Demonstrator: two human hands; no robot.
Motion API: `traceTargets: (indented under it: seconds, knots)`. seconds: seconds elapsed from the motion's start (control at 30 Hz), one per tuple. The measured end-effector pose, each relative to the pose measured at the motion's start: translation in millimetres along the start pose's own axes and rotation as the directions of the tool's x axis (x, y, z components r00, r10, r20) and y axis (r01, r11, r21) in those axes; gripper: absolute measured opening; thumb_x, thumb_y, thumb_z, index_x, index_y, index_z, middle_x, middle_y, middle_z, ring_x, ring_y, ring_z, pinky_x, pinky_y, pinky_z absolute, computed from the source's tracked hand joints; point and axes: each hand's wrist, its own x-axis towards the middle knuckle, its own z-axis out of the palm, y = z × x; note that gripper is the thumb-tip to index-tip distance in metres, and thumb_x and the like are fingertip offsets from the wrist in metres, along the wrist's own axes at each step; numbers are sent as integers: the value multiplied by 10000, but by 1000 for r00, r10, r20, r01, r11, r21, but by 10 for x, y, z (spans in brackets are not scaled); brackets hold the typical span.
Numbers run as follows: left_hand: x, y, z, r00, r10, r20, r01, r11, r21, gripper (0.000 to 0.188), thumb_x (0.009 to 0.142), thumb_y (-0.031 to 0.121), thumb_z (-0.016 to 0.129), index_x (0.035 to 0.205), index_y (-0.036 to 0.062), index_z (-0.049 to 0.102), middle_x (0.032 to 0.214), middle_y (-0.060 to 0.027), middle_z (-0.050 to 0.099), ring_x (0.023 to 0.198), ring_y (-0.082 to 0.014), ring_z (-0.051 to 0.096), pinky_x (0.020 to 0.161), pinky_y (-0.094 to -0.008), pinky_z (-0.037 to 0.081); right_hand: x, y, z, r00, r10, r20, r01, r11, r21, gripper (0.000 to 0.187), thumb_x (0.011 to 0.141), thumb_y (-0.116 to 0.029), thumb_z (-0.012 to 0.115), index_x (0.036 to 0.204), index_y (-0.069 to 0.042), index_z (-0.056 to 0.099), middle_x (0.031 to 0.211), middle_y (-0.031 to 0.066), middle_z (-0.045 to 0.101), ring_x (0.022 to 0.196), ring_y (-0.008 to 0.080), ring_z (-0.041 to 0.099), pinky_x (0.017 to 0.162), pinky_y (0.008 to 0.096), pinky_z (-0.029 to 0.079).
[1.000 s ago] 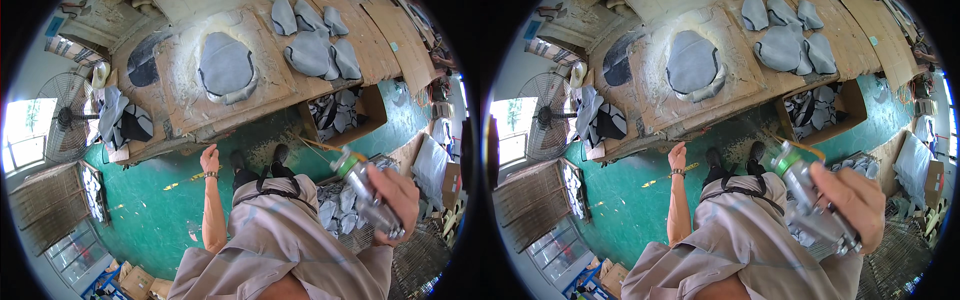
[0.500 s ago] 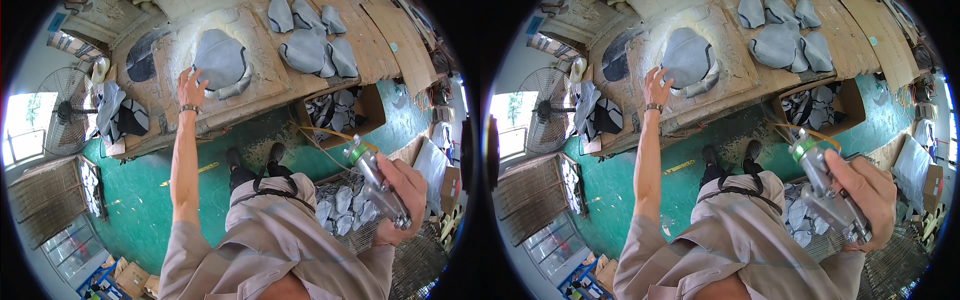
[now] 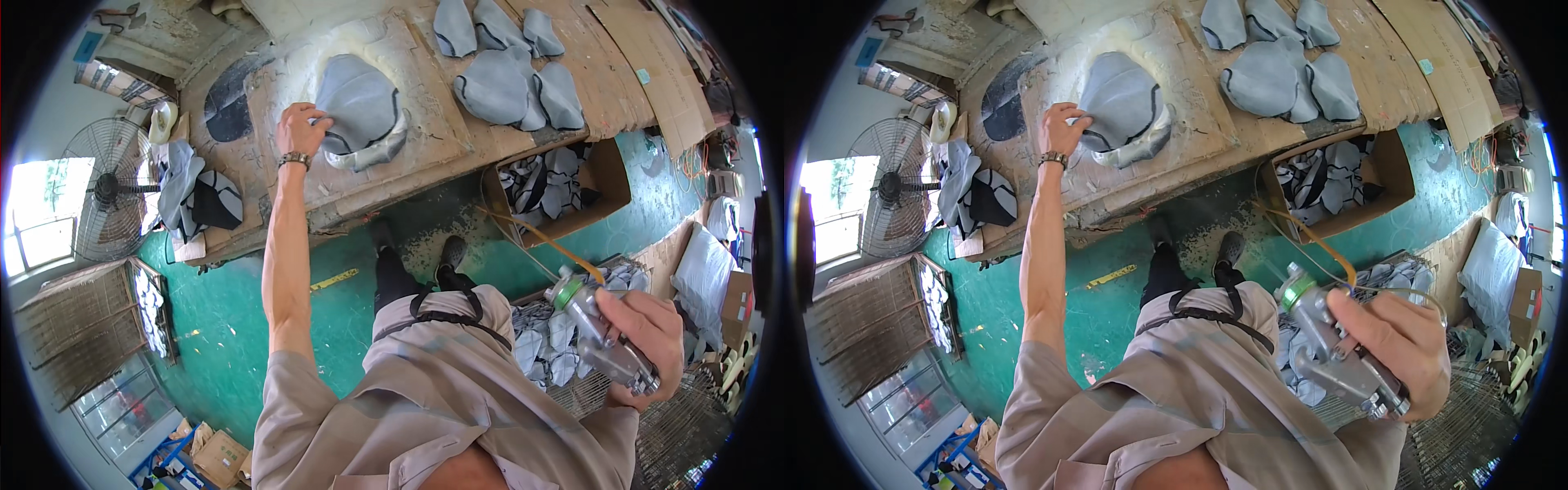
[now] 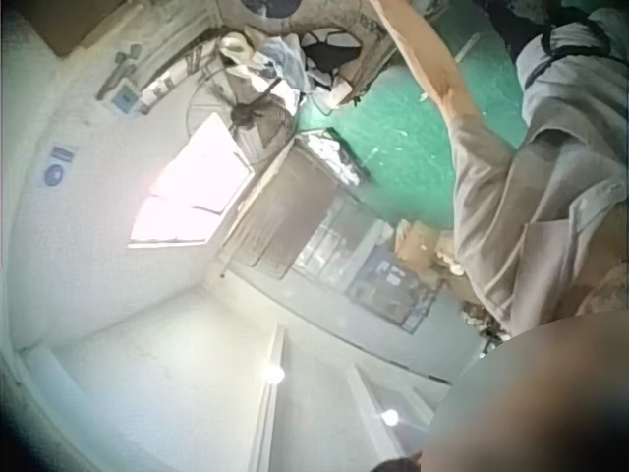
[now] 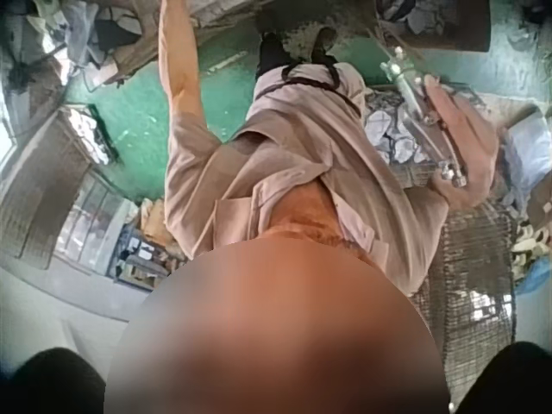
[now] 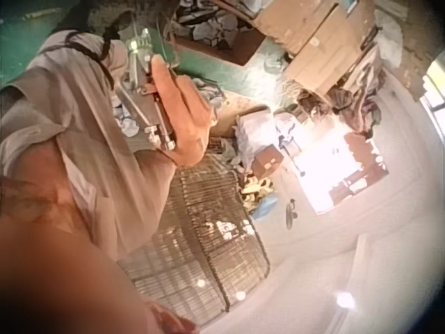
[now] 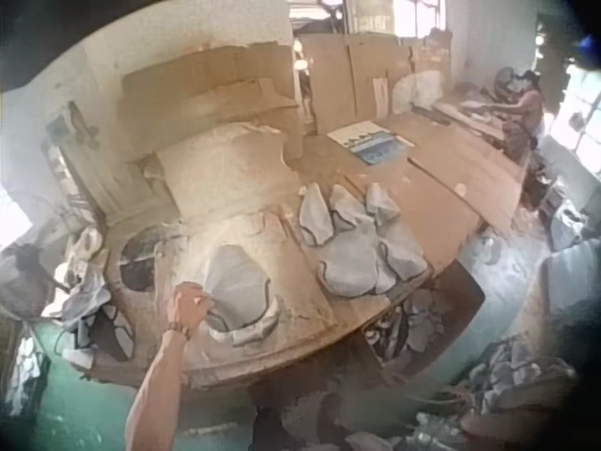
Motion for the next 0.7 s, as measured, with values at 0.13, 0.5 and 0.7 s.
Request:
traceTargets:
  seconds: [0.13,0.5,0.7]
  knots:
    - [18,21,-64,998,61,6,-61,996,-58,170,708,270,810,836,157,809,1125,-58,718,1101,-276,637,957,-416,514,188,-418,331,959,-91,-267,68,993,-93,541,716,-145,707,1223,44,706,860,122,664,756,233,627,730,304,469]
    - [677,-699,-1229,971,73,-227,-95,992,-85,164,715,233,801,848,136,800,1006,-77,704,1026,-297,638,922,-410,511,739,-1236,663,969,235,-80,-236,972,-6,606,776,-85,753,1362,4,627,1244,203,665,1159,299,607,1036,343,439]
    - [1562,-1821,-1538,937,77,-340,-65,997,45,176,730,260,815,881,169,808,1008,-85,683,1033,-307,625,919,-409,507,1250,-1444,1023,975,218,-47,-222,970,-96,595,789,-111,747,1349,40,615,1102,207,695,1027,286,655,936,334,484]
